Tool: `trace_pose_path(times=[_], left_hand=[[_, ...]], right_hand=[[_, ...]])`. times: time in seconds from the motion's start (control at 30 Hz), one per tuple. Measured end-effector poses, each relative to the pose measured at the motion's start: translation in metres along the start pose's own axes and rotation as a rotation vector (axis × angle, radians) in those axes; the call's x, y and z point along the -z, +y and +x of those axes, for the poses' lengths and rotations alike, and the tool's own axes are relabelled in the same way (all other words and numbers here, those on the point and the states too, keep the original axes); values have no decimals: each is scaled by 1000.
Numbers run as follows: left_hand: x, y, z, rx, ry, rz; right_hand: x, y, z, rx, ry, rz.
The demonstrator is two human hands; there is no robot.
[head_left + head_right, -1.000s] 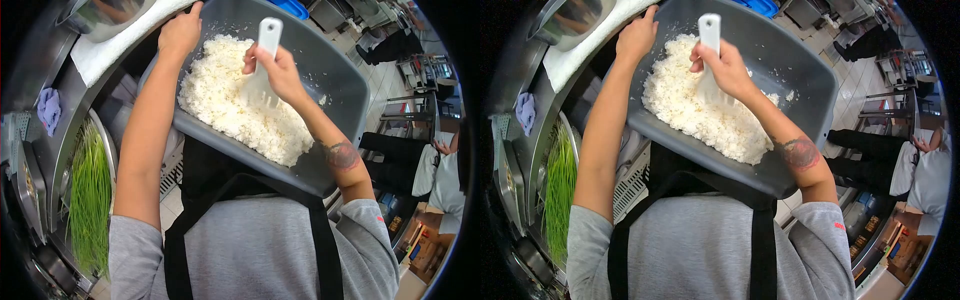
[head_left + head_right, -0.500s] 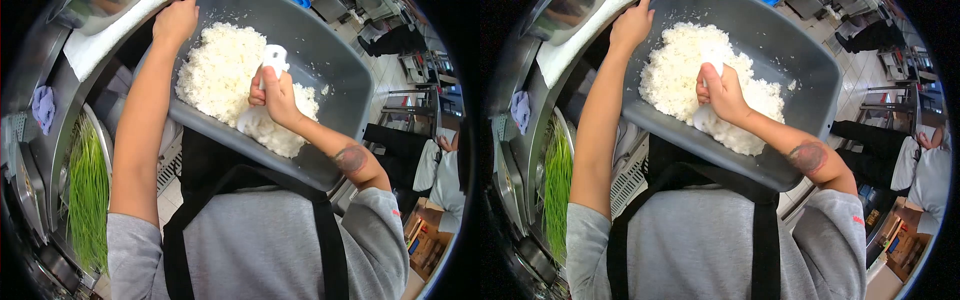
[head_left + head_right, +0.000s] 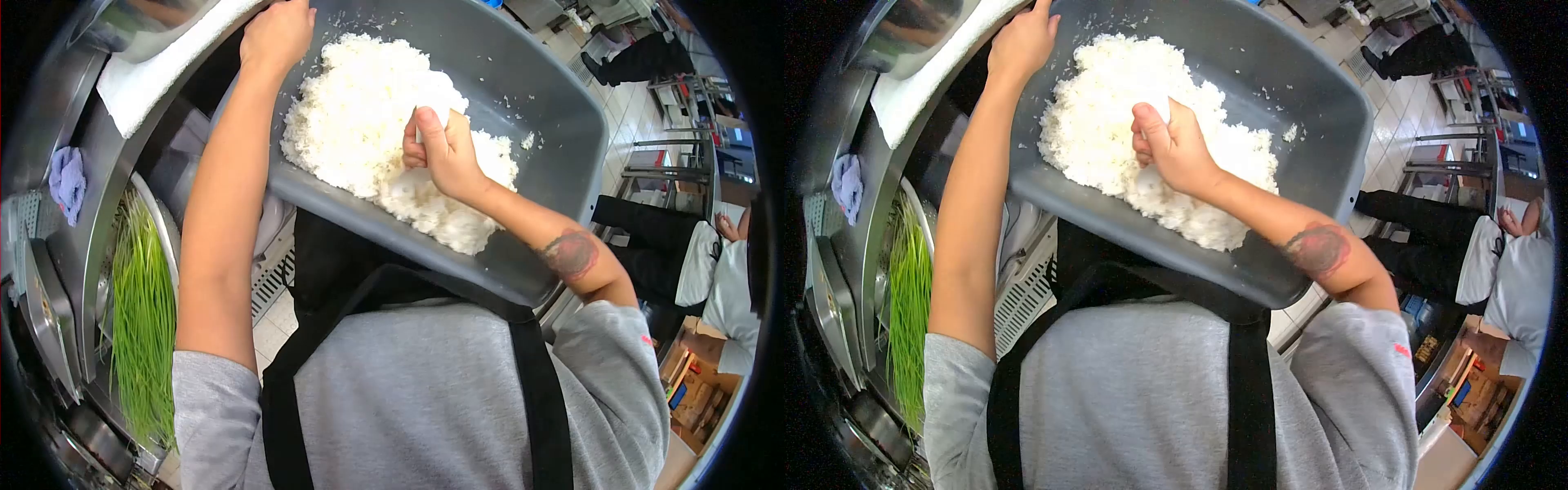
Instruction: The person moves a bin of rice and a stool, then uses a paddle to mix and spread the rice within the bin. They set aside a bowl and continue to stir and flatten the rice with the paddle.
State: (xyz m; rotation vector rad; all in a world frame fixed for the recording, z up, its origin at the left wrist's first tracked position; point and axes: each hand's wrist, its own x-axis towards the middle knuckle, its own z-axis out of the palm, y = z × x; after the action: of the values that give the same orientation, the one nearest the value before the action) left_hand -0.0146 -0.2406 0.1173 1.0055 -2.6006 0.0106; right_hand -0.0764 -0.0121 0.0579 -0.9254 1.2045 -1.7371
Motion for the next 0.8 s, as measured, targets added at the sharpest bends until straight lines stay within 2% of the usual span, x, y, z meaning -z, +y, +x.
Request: trace_pose_path(times=[0.07,0.1,0.17,0.27,0.37,0.4,0.43,0.5,0.53,0.6,0.7,0.8], left_hand=[[-1,0,4,-9,3,-10],[-1,1,4,-11,6,-12],[-1,1,1,7,18,-17],[0,1,-1,-6,30,-15],[2,2,4,40,-40,-6],[1,1,3,38,-40,-4],[-1,0,3,28,-30,4],[-1,-1,7,26,-9,9],[-2,-3,6,12,-5,-1],[-2,-4,3,-13,-7,-8],[-3,-1,5,13,-29,-22],[-7,-5,4,-7,-1,-26]], right_hand=[[4,-12,9,-183,-28,-160],[2,-18,14,-181,-26,-163],[-8,-32,27,-22,-57,-217],[-32,-54,57,290,25,8],[-44,-25,78,341,34,54],[-35,0,74,271,13,-232],[-30,23,65,164,-13,23],[-19,21,56,116,2,150],[-14,21,53,108,-3,152],[-11,8,50,58,-9,-108],[-8,-17,63,8,50,-205],[-15,-48,72,156,120,9]])
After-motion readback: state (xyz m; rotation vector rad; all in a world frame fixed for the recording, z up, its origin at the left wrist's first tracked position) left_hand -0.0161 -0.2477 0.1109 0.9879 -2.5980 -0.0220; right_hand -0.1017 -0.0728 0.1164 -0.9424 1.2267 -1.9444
